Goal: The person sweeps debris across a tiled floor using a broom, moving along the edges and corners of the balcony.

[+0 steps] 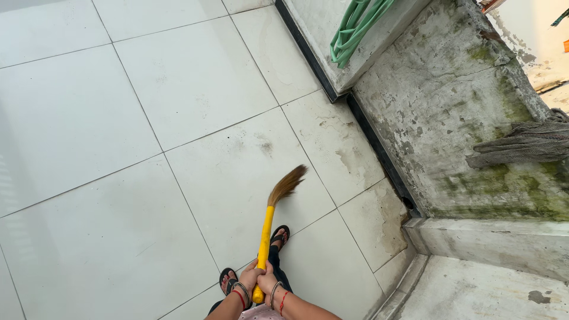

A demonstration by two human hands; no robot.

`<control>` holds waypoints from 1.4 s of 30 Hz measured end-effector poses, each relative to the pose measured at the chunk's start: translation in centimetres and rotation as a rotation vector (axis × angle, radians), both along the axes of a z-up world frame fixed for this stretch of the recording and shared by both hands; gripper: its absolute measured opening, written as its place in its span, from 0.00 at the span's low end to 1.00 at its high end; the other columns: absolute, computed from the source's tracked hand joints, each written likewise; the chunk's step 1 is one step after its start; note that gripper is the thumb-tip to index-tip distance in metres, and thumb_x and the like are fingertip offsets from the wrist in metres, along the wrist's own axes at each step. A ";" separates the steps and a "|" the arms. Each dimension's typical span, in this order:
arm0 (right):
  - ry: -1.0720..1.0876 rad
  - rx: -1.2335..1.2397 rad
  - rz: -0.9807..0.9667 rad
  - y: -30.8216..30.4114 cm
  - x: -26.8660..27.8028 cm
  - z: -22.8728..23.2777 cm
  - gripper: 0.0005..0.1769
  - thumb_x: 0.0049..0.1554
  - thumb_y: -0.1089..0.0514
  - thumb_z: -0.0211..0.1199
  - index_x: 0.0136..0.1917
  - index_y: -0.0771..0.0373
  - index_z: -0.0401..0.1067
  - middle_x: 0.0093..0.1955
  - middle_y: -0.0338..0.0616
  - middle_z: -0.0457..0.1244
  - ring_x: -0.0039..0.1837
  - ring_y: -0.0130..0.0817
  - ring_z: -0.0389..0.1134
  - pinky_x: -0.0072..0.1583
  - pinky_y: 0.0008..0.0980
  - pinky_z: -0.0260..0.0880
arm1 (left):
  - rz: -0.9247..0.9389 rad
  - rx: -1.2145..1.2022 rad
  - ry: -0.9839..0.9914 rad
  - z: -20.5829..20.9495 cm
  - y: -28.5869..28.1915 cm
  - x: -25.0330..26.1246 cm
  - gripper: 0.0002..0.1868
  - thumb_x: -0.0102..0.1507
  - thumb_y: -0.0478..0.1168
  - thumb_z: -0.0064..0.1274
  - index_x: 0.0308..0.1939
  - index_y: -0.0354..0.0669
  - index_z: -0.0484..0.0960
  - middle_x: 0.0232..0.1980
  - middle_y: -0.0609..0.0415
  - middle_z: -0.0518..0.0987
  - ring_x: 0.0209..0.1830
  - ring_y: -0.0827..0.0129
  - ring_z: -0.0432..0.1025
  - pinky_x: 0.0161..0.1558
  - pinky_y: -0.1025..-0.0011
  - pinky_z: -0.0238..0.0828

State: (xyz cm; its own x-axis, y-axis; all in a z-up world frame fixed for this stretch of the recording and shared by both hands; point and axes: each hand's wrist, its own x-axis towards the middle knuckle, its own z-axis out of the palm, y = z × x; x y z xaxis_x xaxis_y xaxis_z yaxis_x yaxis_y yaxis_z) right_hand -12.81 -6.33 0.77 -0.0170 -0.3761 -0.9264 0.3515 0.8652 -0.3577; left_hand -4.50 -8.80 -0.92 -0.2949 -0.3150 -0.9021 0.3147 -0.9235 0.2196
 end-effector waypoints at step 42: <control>-0.069 0.142 -0.210 -9.7 -13.2 5.1 0.46 0.67 0.61 0.43 0.83 0.33 0.19 0.73 0.48 0.58 0.67 0.39 0.68 0.64 0.38 0.74 | -0.313 -0.169 0.035 4.7 -12.3 -12.9 0.42 0.59 0.31 0.53 0.78 0.45 0.58 0.57 0.46 0.82 0.50 0.65 0.79 0.53 0.71 0.76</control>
